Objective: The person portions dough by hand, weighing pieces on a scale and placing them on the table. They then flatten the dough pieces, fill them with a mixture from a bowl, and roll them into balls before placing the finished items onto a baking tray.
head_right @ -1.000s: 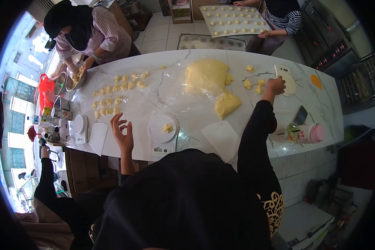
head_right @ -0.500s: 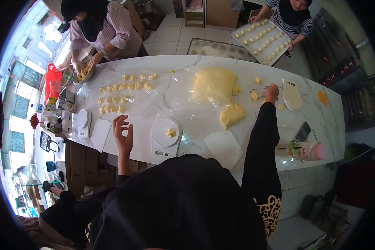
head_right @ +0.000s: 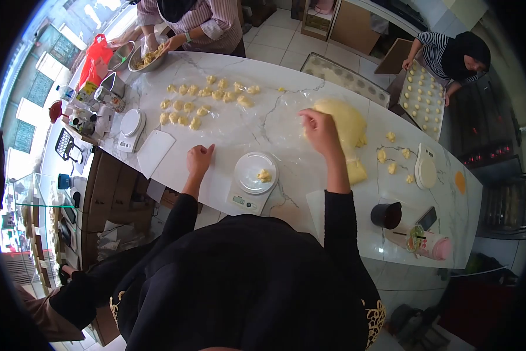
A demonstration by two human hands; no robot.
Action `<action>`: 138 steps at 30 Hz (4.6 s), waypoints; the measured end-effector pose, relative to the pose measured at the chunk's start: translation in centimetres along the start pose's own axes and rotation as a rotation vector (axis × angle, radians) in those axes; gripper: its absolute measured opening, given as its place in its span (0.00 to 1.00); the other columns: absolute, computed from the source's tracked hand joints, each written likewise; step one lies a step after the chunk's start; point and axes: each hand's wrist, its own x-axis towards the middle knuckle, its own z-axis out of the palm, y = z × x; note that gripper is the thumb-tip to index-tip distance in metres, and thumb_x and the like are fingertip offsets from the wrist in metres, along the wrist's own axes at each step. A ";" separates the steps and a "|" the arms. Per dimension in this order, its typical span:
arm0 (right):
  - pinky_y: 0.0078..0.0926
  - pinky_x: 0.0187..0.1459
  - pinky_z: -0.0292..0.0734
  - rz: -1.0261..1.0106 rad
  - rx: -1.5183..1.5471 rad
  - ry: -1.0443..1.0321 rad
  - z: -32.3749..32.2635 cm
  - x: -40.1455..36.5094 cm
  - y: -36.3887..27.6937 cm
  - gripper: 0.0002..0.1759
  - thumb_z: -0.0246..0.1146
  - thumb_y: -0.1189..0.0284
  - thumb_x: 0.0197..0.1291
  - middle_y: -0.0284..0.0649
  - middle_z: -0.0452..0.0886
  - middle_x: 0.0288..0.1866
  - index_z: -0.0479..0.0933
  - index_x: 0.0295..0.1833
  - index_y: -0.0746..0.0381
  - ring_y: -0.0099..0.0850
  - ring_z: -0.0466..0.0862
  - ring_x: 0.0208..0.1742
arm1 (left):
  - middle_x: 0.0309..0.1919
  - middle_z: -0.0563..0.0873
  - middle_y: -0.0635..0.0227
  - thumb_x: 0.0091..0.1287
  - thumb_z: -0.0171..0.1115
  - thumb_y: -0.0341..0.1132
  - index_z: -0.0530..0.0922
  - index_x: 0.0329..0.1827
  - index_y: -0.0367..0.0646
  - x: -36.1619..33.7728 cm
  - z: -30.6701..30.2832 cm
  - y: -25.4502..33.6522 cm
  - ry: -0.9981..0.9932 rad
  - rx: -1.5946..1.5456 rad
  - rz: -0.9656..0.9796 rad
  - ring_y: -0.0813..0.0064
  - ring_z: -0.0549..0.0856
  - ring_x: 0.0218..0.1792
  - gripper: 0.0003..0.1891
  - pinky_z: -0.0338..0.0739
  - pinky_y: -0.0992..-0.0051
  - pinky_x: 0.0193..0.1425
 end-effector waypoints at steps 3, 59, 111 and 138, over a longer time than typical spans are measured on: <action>0.36 0.40 0.75 0.008 -0.221 -0.365 7.4 1.9 2.0 0.12 0.53 0.79 0.51 0.50 0.80 0.31 0.81 0.37 0.61 0.44 0.81 0.35 | 0.32 0.82 0.58 0.59 0.58 0.49 0.78 0.32 0.39 1.7 1.8 0.8 -0.139 -0.192 -0.013 0.61 0.80 0.34 0.19 0.74 0.67 0.40; 0.32 0.27 0.71 0.171 0.020 -0.123 23.2 11.3 5.9 0.13 0.55 0.63 0.61 0.42 0.78 0.27 0.72 0.42 0.61 0.33 0.77 0.27 | 0.40 0.79 0.64 0.61 0.55 0.30 0.75 0.45 0.42 9.7 0.4 -0.9 -0.364 -0.984 0.216 0.71 0.80 0.38 0.10 0.74 0.74 0.38; 0.37 0.40 0.74 1.190 -0.331 0.024 -29.1 -5.2 25.7 0.26 0.55 0.58 0.55 0.52 0.81 0.42 0.67 0.57 0.59 0.37 0.80 0.41 | 0.39 0.78 0.68 0.67 0.50 0.32 0.71 0.52 0.39 -7.7 -2.2 9.7 -0.753 -1.420 0.141 0.81 0.76 0.35 0.12 0.70 0.81 0.37; 0.30 0.43 0.78 0.592 1.249 -0.331 -5.7 -10.2 -1.1 0.21 0.56 0.67 0.62 0.40 0.77 0.42 0.64 0.60 0.54 0.28 0.80 0.42 | 0.47 0.79 0.60 0.48 0.68 0.27 0.72 0.57 0.47 -13.9 -0.9 22.6 -0.290 -0.472 1.127 0.68 0.78 0.43 0.29 0.71 0.69 0.51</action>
